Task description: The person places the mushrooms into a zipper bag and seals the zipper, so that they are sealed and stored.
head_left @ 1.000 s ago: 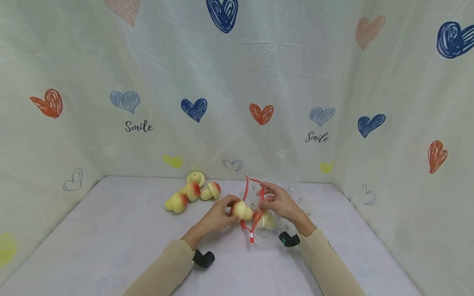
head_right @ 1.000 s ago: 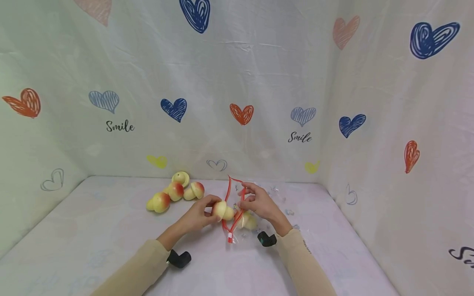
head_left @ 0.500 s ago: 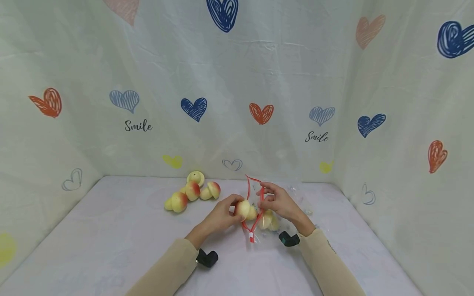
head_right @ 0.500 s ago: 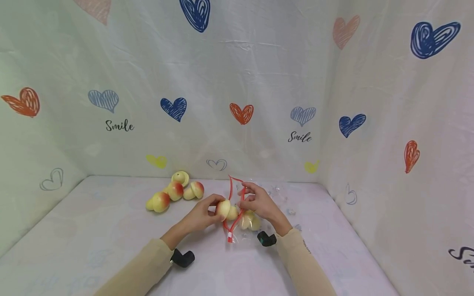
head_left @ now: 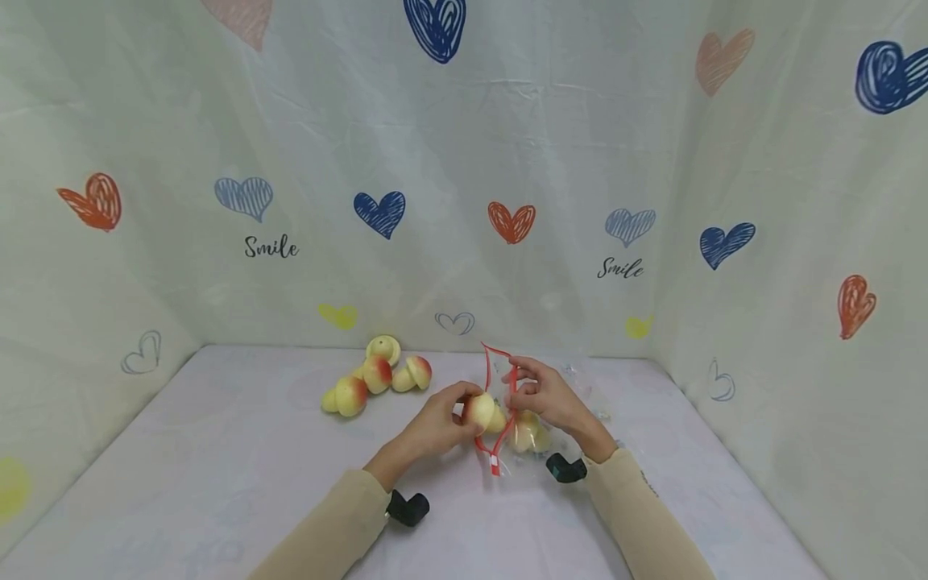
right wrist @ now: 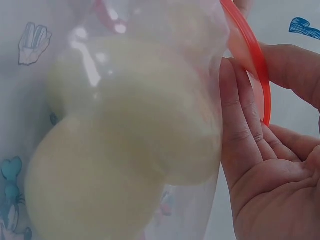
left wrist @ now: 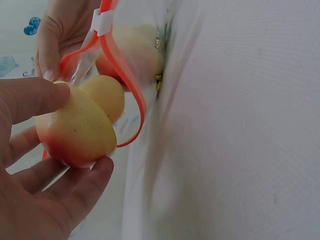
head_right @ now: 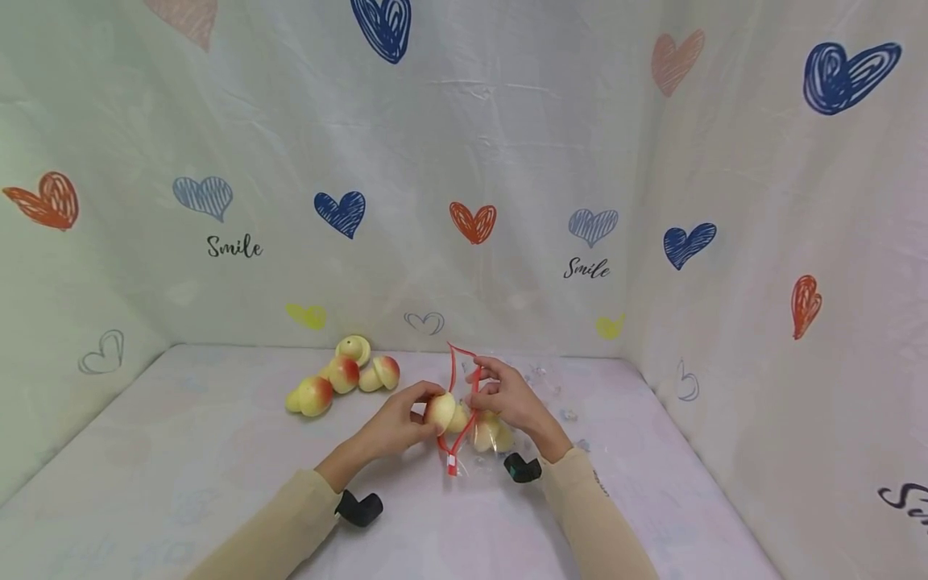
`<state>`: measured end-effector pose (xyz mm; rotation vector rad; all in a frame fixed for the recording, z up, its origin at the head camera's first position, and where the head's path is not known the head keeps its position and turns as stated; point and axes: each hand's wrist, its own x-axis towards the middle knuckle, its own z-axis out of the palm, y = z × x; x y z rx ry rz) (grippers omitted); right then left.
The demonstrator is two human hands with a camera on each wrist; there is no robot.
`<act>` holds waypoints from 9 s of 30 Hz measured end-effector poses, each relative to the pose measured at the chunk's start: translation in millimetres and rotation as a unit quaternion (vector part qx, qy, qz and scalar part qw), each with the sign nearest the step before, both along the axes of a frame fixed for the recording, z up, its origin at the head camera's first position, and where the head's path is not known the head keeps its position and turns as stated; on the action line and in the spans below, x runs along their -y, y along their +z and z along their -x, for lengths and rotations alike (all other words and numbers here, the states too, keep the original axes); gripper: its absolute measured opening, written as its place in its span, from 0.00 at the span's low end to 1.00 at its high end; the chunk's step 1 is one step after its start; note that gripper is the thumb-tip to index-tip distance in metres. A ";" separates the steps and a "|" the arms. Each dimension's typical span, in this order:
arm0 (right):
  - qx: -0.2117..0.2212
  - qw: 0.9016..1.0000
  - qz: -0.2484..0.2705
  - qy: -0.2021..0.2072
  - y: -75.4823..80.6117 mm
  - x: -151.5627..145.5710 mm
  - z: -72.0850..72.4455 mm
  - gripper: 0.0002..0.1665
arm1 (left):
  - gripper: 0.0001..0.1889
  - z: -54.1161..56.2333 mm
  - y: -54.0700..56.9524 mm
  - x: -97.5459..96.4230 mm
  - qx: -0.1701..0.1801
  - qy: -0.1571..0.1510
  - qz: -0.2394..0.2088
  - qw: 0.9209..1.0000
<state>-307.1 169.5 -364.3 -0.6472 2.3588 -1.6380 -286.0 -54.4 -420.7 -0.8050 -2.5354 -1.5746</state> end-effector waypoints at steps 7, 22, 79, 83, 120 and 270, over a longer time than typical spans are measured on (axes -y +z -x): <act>-0.004 1.000 -0.002 0.002 0.6 -0.3 0.4 0.41 | 0.23 -2.7 1.7 -0.5 0.008 0.012 0.006 1.000; 0.008 1.000 0.008 0.009 0.0 -0.4 1.5 0.40 | 0.24 0.2 -8.8 -5.3 0.000 0.013 0.007 1.000; 0.002 1.000 0.014 0.013 0.7 0.5 -0.7 0.41 | 0.18 1.6 -14.9 -25.0 0.030 0.020 0.017 0.999; 0.002 1.000 0.013 0.012 1.6 0.9 -1.9 0.41 | 0.18 2.0 -15.1 -25.5 0.026 0.019 0.023 0.999; -0.012 1.000 0.008 -0.006 -23.9 -5.2 17.2 0.41 | 0.16 2.7 -12.4 -24.8 0.045 0.020 0.019 0.999; -0.007 1.000 0.002 -0.008 -26.1 -5.2 17.2 0.41 | 0.31 -1.8 -4.4 185.6 0.006 0.168 0.098 0.981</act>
